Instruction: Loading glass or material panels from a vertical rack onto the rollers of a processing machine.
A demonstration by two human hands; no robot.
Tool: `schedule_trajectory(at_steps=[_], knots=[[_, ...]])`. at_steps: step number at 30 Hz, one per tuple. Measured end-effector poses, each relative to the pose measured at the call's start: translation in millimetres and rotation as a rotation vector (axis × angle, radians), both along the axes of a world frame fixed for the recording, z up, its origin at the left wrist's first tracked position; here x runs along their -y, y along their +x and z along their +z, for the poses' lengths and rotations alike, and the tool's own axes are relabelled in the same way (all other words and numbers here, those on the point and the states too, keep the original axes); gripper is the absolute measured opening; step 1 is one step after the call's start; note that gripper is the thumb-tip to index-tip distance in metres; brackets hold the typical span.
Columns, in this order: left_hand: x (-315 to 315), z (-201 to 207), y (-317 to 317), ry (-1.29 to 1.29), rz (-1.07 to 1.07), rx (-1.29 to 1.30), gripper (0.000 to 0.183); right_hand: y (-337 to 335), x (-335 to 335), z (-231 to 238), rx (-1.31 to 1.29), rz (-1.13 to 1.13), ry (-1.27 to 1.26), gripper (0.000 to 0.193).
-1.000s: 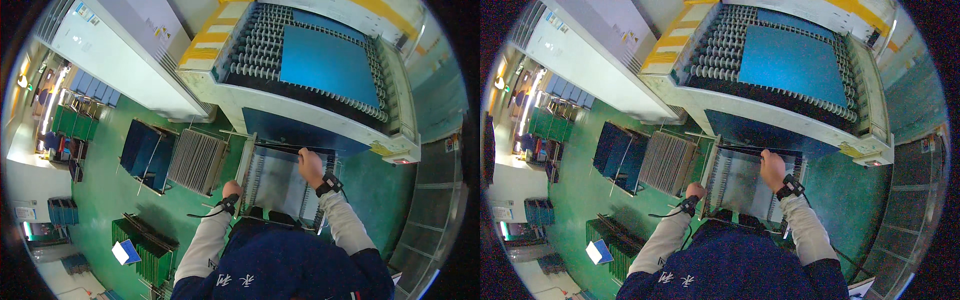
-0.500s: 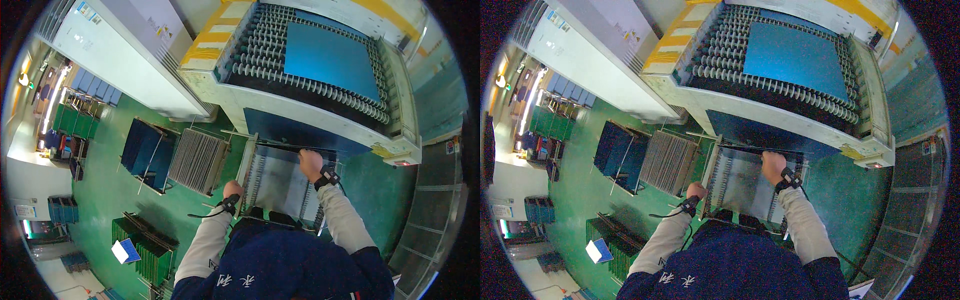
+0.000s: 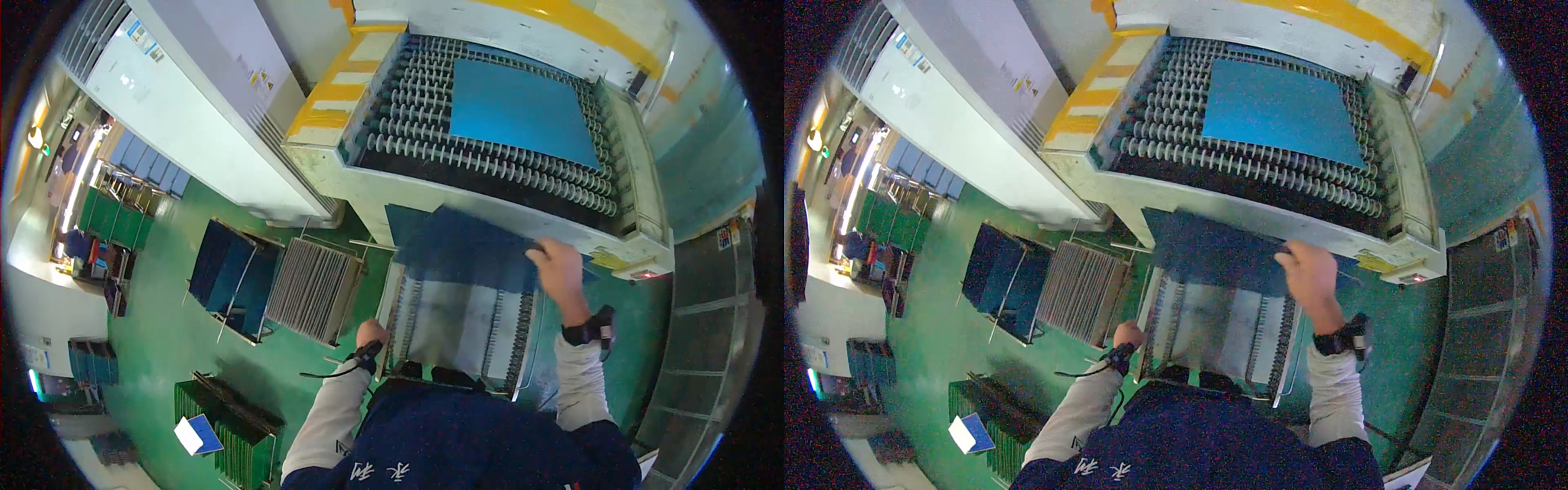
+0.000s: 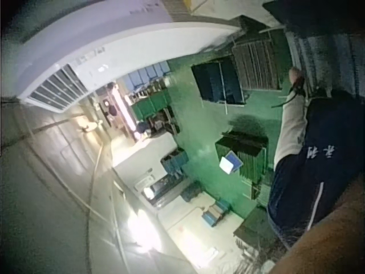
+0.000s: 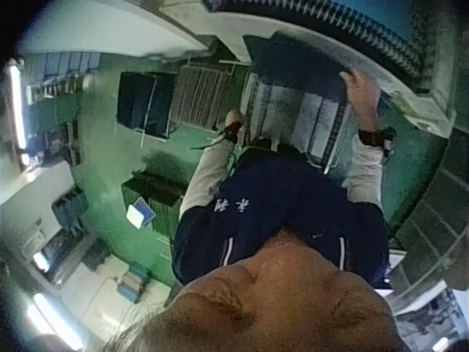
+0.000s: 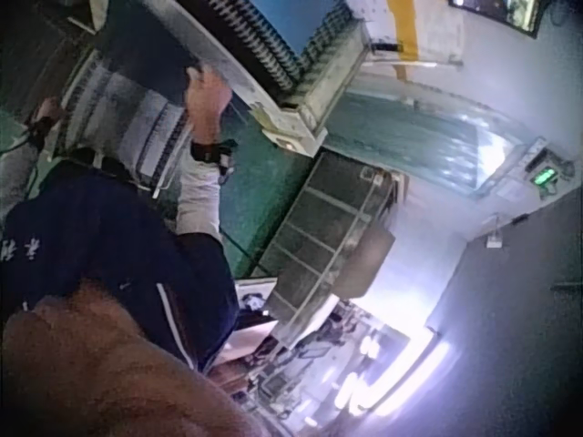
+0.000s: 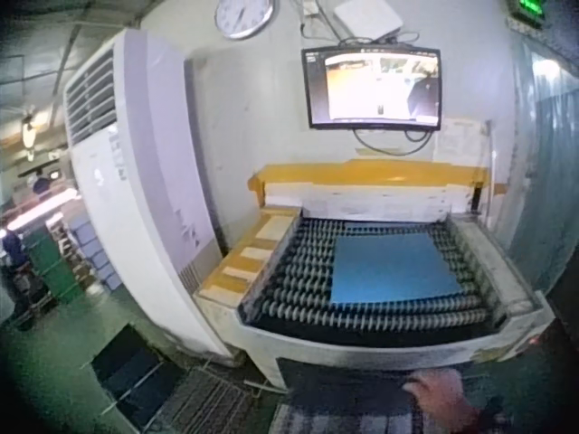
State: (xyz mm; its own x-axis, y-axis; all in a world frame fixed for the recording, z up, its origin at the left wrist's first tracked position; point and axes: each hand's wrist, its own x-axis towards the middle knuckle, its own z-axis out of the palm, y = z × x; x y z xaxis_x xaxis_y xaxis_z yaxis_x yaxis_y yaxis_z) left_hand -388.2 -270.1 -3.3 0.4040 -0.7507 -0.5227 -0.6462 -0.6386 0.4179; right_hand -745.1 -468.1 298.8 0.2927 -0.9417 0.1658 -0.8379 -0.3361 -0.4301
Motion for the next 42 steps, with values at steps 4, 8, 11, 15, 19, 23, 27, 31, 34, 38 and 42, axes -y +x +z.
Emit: schedule_trajectory(at_steps=[4,8,11,15,19,23,27,31,34,38,42], knots=[[5.6,6.9,-9.5,0.034,0.077,0.025,0.026,-38.3,3.2,-24.1,0.991,-0.330,0.411,0.013],[-0.4,-7.9,-3.8,0.024,0.075,0.079,0.026,-47.1,-19.4,-62.2,1.370,-0.484,0.523,0.018],[0.9,1.7,-6.5,0.022,0.076,0.056,0.027,-44.6,-32.8,-79.9,1.720,-0.675,0.755,0.019],[6.8,6.2,-3.5,0.134,-0.024,0.059,0.028,-68.8,-37.6,-124.2,1.932,-0.614,0.855,0.015],[2.6,4.9,-3.6,0.104,0.070,0.020,0.028,-23.7,-49.4,-65.3,1.928,-0.576,0.764,0.015],[8.2,1.7,-6.1,0.101,-0.029,0.078,0.026,-32.2,-45.8,-85.4,1.931,-0.591,0.807,0.017],[4.2,-1.1,-1.1,0.083,-0.084,0.102,0.023,-18.8,-42.9,-76.1,1.884,-0.500,0.951,0.017],[9.2,11.4,-9.6,0.111,-0.011,0.006,0.023,-23.1,-41.2,-80.4,1.826,-0.535,0.938,0.016],[5.0,-14.0,-1.4,0.109,0.030,0.030,0.023,-23.2,-37.0,-89.3,1.789,-0.564,0.942,0.016],[-10.4,-43.3,19.4,0.112,-0.127,0.091,0.023,-0.4,-29.6,-77.6,1.736,-0.580,0.965,0.016],[12.1,30.7,-15.5,0.117,0.001,-0.005,0.026,-7.8,-25.5,-72.2,1.707,-0.580,0.910,0.017]])
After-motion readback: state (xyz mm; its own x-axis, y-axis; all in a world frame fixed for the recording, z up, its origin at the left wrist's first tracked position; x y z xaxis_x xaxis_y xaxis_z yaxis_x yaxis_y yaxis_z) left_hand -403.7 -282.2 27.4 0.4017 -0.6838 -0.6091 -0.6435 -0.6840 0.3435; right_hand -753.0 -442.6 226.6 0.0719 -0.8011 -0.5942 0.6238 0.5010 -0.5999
